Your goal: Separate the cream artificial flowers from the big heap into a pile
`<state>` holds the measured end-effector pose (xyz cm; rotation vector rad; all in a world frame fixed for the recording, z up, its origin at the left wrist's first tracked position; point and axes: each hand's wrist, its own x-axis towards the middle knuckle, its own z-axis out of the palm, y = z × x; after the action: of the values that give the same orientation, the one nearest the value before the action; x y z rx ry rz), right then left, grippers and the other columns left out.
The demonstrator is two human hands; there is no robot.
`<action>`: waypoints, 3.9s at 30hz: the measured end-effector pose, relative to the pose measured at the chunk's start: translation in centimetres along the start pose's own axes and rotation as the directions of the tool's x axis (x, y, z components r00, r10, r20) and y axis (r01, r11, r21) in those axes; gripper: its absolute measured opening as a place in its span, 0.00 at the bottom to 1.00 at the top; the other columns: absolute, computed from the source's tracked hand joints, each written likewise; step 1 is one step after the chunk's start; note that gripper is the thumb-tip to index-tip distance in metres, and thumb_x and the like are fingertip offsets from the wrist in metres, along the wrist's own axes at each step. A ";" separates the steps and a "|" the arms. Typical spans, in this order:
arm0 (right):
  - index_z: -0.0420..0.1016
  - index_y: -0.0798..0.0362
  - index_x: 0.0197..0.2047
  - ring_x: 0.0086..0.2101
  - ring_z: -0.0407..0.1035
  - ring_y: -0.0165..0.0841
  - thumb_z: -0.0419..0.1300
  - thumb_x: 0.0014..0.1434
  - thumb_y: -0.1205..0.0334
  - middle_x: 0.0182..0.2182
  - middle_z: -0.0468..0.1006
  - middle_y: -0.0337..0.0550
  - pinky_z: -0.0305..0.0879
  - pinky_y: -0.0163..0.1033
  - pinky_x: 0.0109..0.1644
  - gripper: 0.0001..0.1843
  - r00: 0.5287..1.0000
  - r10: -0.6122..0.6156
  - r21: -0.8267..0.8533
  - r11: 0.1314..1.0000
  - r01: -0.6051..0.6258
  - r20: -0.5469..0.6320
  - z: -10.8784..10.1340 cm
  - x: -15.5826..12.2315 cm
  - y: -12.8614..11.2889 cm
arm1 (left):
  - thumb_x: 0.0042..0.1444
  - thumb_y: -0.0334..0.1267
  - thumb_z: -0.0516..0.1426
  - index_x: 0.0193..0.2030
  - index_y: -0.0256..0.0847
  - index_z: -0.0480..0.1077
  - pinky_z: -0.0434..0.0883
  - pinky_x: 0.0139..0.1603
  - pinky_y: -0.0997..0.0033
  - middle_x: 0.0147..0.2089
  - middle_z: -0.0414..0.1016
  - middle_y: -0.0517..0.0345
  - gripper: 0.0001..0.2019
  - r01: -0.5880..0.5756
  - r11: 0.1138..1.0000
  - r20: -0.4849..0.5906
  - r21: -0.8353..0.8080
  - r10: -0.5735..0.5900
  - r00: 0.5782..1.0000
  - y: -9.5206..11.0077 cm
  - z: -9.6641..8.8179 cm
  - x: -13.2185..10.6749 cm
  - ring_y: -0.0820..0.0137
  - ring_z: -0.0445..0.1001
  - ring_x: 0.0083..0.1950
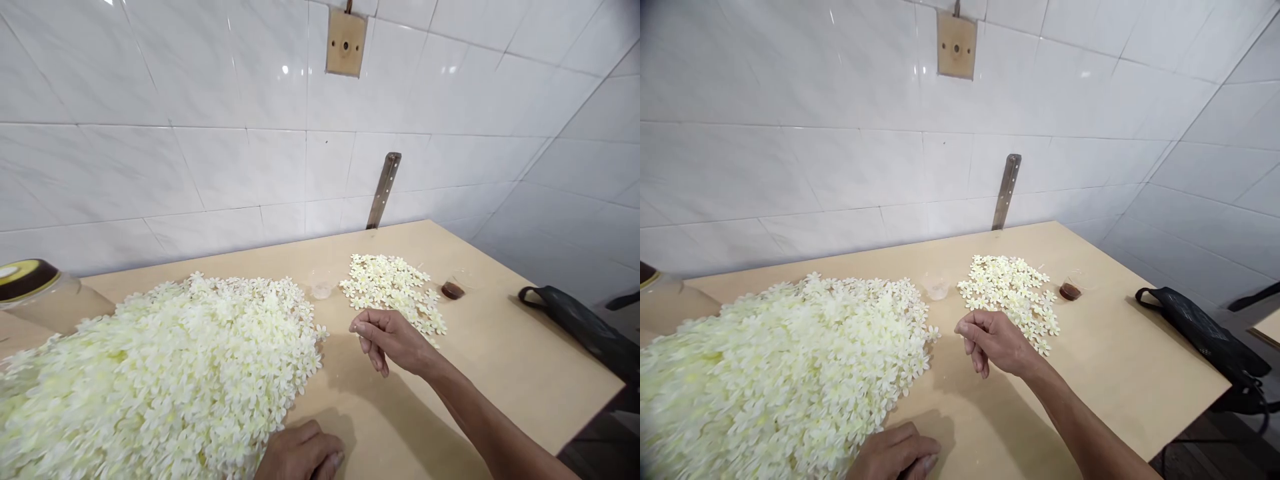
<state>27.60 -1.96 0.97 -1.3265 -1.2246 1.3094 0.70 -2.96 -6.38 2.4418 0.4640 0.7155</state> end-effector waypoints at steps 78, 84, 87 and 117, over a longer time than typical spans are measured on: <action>0.70 0.49 0.44 0.21 0.62 0.22 0.67 0.59 0.52 0.35 0.72 0.37 0.63 0.27 0.16 0.15 0.988 0.071 0.433 0.892 -0.125 0.139 7.8 2.2 2.9 | 0.62 0.29 0.53 0.40 0.38 0.76 0.66 0.31 0.76 0.28 0.73 0.56 0.10 0.062 0.970 -0.279 -0.234 -0.129 0.952 3.6 0.8 3.0 0.72 0.72 0.28; 0.70 0.53 0.42 0.13 0.54 0.20 0.58 0.64 0.43 0.25 0.69 0.32 0.54 0.26 0.09 0.19 0.974 0.093 0.349 0.923 -0.161 0.205 7.7 2.0 2.5 | 0.62 0.28 0.54 0.42 0.39 0.75 0.68 0.35 0.76 0.33 0.76 0.54 0.09 0.055 0.963 -0.259 -0.263 -0.126 0.958 3.4 0.9 3.0 0.71 0.75 0.34; 0.68 0.52 0.40 0.10 0.51 0.21 0.53 0.66 0.40 0.20 0.67 0.30 0.52 0.26 0.07 0.22 0.973 0.105 0.301 0.939 -0.165 0.206 7.8 1.9 2.5 | 0.62 0.28 0.54 0.42 0.39 0.75 0.67 0.33 0.77 0.33 0.77 0.53 0.08 0.055 0.965 -0.260 -0.258 -0.124 0.958 3.4 0.9 2.9 0.71 0.75 0.33; 0.79 0.55 0.38 0.18 0.42 0.24 0.51 0.66 0.37 0.17 0.48 0.28 0.41 0.32 0.22 0.29 0.994 -0.071 -0.003 0.997 0.071 0.086 5.9 1.8 1.9 | 0.64 0.30 0.53 0.42 0.39 0.76 0.67 0.32 0.76 0.30 0.75 0.55 0.09 0.083 0.972 -0.196 -0.222 -0.128 0.972 3.4 1.0 2.8 0.72 0.74 0.31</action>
<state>21.74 -0.68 -1.45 -1.2311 -1.3235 1.3243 4.10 -4.75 -3.93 2.1359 0.5638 0.9314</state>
